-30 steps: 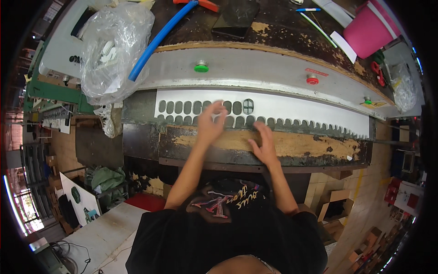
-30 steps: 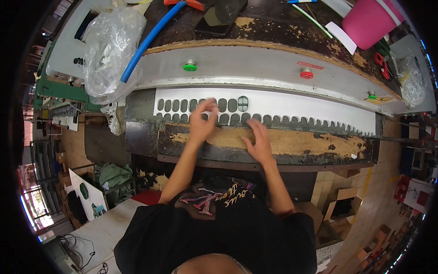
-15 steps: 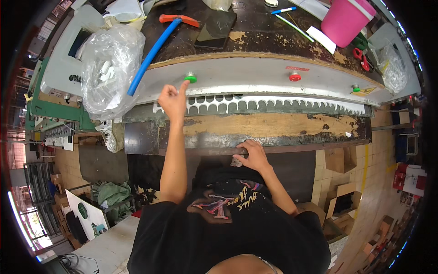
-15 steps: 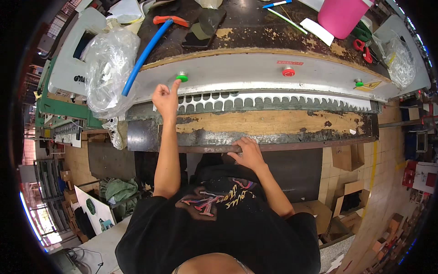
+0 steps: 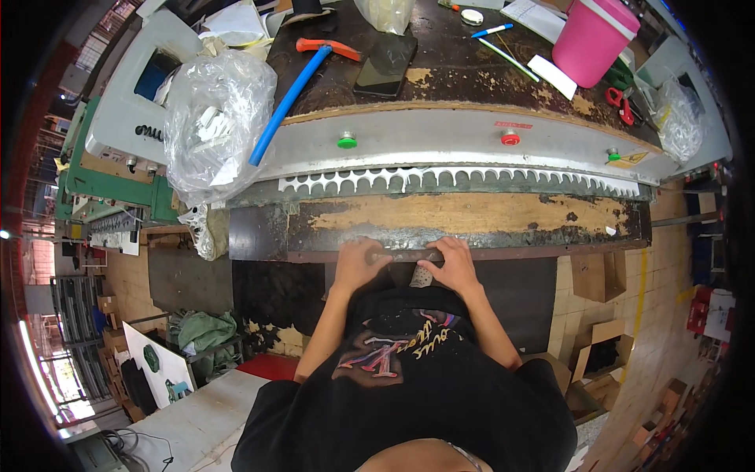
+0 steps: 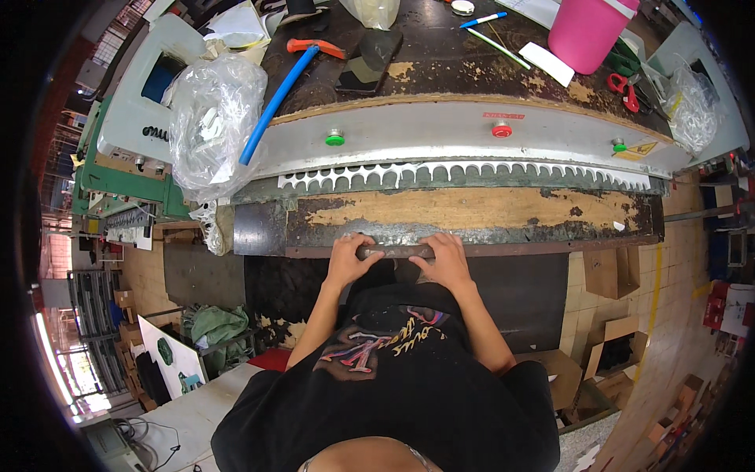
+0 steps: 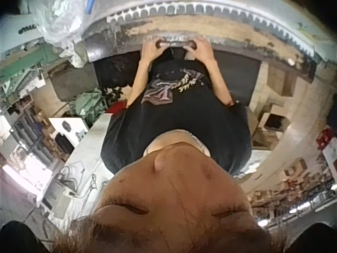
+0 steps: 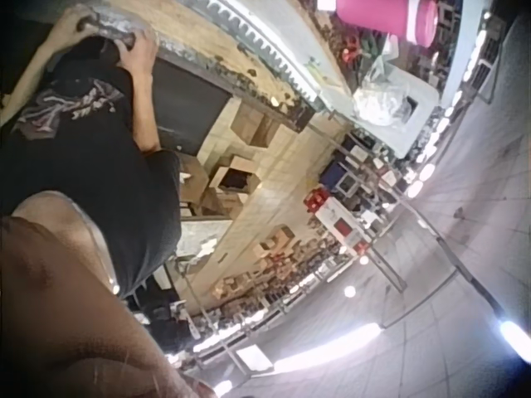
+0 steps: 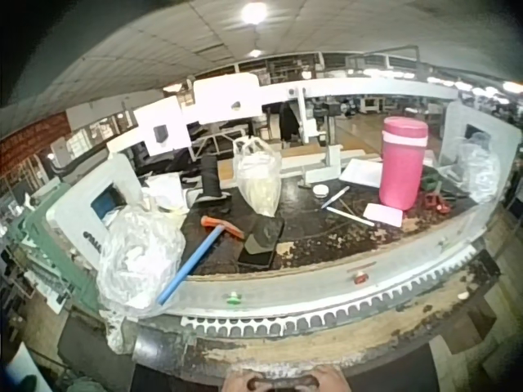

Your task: Using a template and hammer to punch out components from a material sheet on a manufacturing machine table.

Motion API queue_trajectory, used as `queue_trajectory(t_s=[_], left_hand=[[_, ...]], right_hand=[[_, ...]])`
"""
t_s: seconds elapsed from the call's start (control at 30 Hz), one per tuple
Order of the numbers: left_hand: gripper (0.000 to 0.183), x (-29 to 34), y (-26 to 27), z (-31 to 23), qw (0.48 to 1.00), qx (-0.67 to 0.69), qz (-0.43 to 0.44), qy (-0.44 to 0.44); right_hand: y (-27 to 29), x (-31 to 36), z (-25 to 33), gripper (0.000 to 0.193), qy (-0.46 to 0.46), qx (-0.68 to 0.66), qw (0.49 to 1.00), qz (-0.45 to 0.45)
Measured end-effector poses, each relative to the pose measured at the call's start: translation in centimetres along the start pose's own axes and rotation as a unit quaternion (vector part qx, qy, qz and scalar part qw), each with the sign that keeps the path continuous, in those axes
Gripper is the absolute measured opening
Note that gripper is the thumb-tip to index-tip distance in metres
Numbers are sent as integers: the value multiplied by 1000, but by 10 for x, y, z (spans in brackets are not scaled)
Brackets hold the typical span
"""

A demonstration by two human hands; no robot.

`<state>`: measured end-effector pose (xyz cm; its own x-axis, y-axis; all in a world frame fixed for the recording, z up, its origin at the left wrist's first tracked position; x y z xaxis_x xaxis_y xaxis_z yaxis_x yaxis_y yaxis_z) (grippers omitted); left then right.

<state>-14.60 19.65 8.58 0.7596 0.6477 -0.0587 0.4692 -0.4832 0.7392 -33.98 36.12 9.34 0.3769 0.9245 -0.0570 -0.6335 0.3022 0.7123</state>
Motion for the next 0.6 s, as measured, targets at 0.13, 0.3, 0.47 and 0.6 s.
queue_trajectory(t_s=[0.13,0.3,0.47,0.6], left_hand=[[39,13,1,-3,998,-52,37,6],[41,22,-11,12,998,-40,-28,-32],[42,24,-13,10,999,-35,-11,20],[37,34,-11,8,998,-49,-21,-32]], right_hand=[[-8,19,0,41,-5,67,998,-16],[-23,16,-14,41,-8,56,998,0],[-23,17,-11,41,0,57,998,-11],[-24,26,-17,38,-13,63,997,46]])
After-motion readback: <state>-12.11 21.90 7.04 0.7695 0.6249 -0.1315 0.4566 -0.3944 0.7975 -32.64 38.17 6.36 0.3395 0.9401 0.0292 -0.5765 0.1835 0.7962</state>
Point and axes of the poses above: each hand's wrist, its own x-axis away from the middle knuckle, its own y-axis out of the back of the hand, z = x × y, the point moved 4 cm from there along -x, towards the middle knuckle, and after that the axes turned 1 degree about x, right-handed, at the moved point
